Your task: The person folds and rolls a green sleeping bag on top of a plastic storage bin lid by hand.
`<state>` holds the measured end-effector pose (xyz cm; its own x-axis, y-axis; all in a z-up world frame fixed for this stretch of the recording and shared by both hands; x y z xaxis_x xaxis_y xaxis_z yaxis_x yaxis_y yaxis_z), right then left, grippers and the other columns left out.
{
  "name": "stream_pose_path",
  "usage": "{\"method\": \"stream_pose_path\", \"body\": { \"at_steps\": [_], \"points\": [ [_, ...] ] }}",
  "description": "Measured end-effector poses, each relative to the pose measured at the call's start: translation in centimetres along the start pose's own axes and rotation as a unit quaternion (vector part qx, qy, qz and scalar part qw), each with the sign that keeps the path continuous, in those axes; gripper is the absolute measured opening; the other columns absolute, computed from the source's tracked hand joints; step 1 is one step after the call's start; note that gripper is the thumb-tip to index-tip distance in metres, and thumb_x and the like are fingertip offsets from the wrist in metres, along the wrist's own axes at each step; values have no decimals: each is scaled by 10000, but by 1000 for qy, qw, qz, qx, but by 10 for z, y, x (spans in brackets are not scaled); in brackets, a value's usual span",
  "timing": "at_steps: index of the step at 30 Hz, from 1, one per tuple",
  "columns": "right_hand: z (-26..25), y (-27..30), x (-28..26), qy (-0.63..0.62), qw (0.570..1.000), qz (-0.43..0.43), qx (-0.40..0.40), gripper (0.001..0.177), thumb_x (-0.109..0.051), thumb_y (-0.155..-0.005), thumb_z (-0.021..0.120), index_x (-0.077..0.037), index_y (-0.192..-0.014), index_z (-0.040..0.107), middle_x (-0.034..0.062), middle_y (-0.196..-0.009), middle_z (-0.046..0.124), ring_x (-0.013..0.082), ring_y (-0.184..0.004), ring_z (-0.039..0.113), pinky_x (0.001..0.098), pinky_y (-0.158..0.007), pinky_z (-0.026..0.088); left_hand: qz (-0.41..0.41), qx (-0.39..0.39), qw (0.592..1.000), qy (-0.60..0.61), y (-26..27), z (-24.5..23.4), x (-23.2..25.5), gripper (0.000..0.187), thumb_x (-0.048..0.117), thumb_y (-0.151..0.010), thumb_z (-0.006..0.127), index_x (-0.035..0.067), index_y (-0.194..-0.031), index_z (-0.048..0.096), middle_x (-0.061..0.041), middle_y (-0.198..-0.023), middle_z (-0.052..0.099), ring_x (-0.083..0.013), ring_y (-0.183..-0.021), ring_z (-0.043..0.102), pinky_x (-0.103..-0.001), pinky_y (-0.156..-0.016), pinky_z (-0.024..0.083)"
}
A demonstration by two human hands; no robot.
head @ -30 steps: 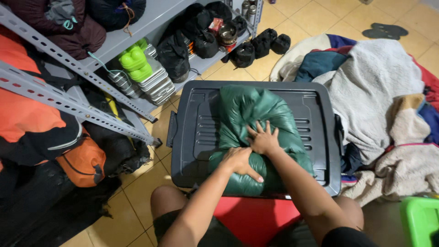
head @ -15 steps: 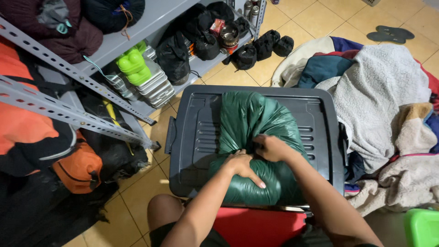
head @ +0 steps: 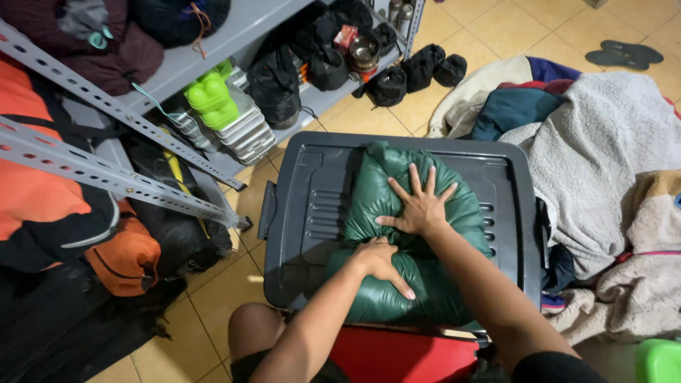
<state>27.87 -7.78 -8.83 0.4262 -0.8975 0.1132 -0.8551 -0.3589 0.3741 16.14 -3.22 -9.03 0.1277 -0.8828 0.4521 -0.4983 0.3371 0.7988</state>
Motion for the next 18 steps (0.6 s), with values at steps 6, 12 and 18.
{"method": "stream_pose_path", "body": {
  "at_steps": [6,12,18],
  "points": [
    [39,-15,7,-37,999,11,-15,977,-925,-630,379,-489,-1471,136,44,-1611,12,412,-1452,7,805,-970,104,3,3,1000,-4,-9,1,-2,1250,729,-320,720,104,-1371,464,-109,-1461,395,-280,-1384,323,-495,-1125,291],
    [53,-28,3,-11,1000,11,20,968,-897,-645,386,-482,-1476,112,68,-1606,36,413,-1450,27,807,-946,114,-4,-8,1000,-7,-4,-10,2,1254,743,-293,693,109,-1353,473,-93,-1445,403,-268,-1375,330,-484,-1119,307],
    [69,-35,0,-20,995,-1,103,991,-863,-644,380,-422,-1492,115,131,-1597,66,456,-1440,38,814,-926,152,-4,-23,1000,-10,-1,-14,7,1263,766,-308,651,87,-1355,456,-107,-1457,382,-277,-1383,312,-488,-1113,310]
  ]
}}
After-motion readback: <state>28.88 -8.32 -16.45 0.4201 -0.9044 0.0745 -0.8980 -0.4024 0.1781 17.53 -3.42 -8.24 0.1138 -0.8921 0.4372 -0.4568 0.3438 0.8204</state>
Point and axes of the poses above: each hand's wrist, its own y-axis away from the middle knuckle, its own z-axis out of the palm, x = y × z, the point moved 10 cm from there along -y, towards the middle knuckle
